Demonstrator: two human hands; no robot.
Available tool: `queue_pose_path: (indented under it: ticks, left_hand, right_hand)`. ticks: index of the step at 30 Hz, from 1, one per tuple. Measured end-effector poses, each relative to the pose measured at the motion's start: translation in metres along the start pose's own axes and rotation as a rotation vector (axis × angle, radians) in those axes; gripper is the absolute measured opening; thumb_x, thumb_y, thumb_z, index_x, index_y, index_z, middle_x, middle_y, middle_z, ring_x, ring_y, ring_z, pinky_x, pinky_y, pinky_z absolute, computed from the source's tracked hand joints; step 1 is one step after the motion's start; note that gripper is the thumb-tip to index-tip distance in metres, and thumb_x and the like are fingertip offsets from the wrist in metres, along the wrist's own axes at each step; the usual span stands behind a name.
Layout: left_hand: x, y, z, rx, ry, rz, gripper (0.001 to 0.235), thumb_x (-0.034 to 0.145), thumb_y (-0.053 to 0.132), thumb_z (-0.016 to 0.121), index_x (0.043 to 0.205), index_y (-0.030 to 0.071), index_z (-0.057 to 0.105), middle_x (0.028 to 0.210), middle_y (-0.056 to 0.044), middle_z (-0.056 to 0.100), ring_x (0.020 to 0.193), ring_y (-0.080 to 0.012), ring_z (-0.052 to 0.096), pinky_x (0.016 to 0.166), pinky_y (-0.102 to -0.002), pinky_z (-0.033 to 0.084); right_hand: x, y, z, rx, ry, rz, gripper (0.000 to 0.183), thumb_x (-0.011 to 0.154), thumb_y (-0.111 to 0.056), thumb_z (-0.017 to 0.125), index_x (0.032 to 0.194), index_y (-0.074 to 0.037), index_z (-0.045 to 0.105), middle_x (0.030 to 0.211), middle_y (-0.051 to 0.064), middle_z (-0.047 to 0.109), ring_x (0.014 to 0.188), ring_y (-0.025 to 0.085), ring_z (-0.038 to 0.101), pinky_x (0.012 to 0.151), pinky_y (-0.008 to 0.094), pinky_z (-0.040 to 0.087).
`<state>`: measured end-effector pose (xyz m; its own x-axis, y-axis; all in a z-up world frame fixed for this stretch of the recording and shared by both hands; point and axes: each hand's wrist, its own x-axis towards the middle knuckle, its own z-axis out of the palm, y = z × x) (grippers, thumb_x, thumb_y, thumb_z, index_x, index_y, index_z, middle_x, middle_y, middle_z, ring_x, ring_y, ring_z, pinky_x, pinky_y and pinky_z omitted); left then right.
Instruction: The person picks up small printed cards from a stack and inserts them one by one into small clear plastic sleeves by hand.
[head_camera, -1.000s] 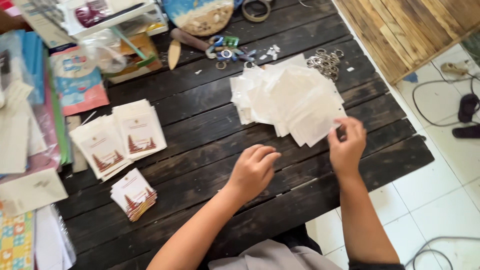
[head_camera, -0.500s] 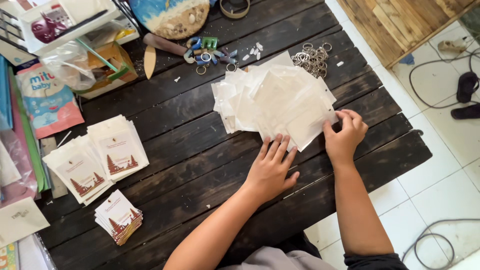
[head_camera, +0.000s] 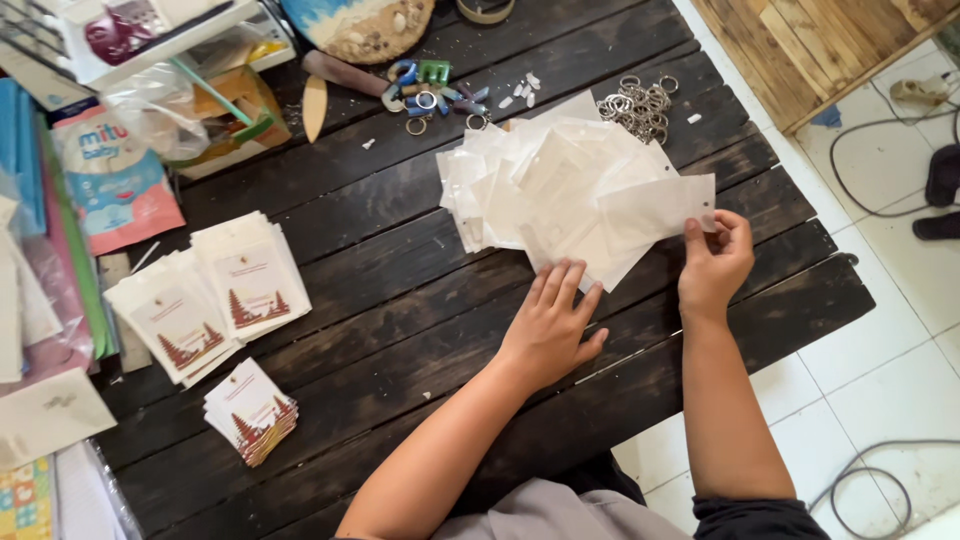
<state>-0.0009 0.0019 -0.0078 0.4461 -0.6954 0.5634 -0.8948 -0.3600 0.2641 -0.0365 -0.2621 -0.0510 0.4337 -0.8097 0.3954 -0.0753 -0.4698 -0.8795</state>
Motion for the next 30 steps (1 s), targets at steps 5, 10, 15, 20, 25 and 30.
queue_pose_path:
  ticks: [5,10,15,20,25,30]
  left_hand:
    - [-0.001,0.002,0.000,-0.044,0.183,0.061,0.047,0.085,0.036,0.065,0.121,0.006,0.067,0.135,-0.024,0.056,0.130,-0.0412,0.054,0.114,-0.055,0.040]
    - [-0.014,-0.012,-0.042,-0.224,0.395,0.015,0.033,0.088,0.014,0.059,0.119,0.009,0.069,0.132,-0.020,0.059,0.126,-0.0395,0.058,0.113,-0.053,0.044]
    - [-0.054,-0.023,-0.117,-0.288,0.529,-0.258,0.034,0.092,0.008,0.055,0.124,0.010,0.068,0.134,-0.017,0.057,0.124,-0.0390,0.056,0.107,-0.053,0.045]
    - [-0.104,-0.029,-0.156,-0.233,0.565,-0.470,0.034,0.091,0.002,0.056,0.123,0.007,0.068,0.129,-0.016,0.059,0.118,-0.0371,0.059,0.100,-0.052,0.049]
    - [-0.139,-0.033,-0.182,-0.269,0.587,-0.704,0.034,0.092,-0.001,0.058,0.124,0.006,0.067,0.121,-0.012,0.064,0.111,-0.0330,0.063,0.095,-0.047,0.053]
    - [-0.162,-0.058,-0.164,-0.242,0.637,-0.712,0.027,0.087,-0.007,0.063,0.108,0.007,0.073,0.100,-0.008,0.072,0.094,-0.0304,0.070,0.082,-0.040,0.057]
  right_hand:
    - [-0.007,-0.013,0.001,0.172,0.042,-0.016,0.027,0.097,0.001,0.080,0.117,-0.007,0.063,0.086,0.008,0.068,0.073,0.012,0.066,0.068,0.022,0.050]
    - [-0.009,-0.063,0.001,0.305,0.005,-0.039,0.026,0.101,0.004,0.077,0.119,-0.006,0.061,0.085,0.010,0.068,0.068,0.014,0.066,0.062,0.020,0.047]
    - [-0.024,-0.077,0.029,0.442,-0.188,0.028,0.032,0.096,0.004,0.077,0.123,-0.006,0.064,0.087,0.005,0.064,0.069,0.013,0.066,0.065,0.019,0.050]
    - [-0.090,-0.152,0.073,0.495,-0.564,0.113,0.040,0.095,0.002,0.073,0.132,-0.006,0.059,0.071,0.002,0.059,0.066,0.008,0.061,0.069,0.017,0.049]
    - [-0.151,-0.197,0.104,0.419,-0.849,0.156,0.034,0.089,-0.002,0.079,0.119,-0.009,0.065,0.066,0.001,0.062,0.060,0.006,0.056,0.062,0.018,0.045]
    - [-0.183,-0.163,0.128,0.211,-0.974,-0.031,0.030,0.084,-0.012,0.084,0.111,-0.019,0.075,0.070,-0.002,0.070,0.061,0.007,0.060,0.071,0.023,0.052]
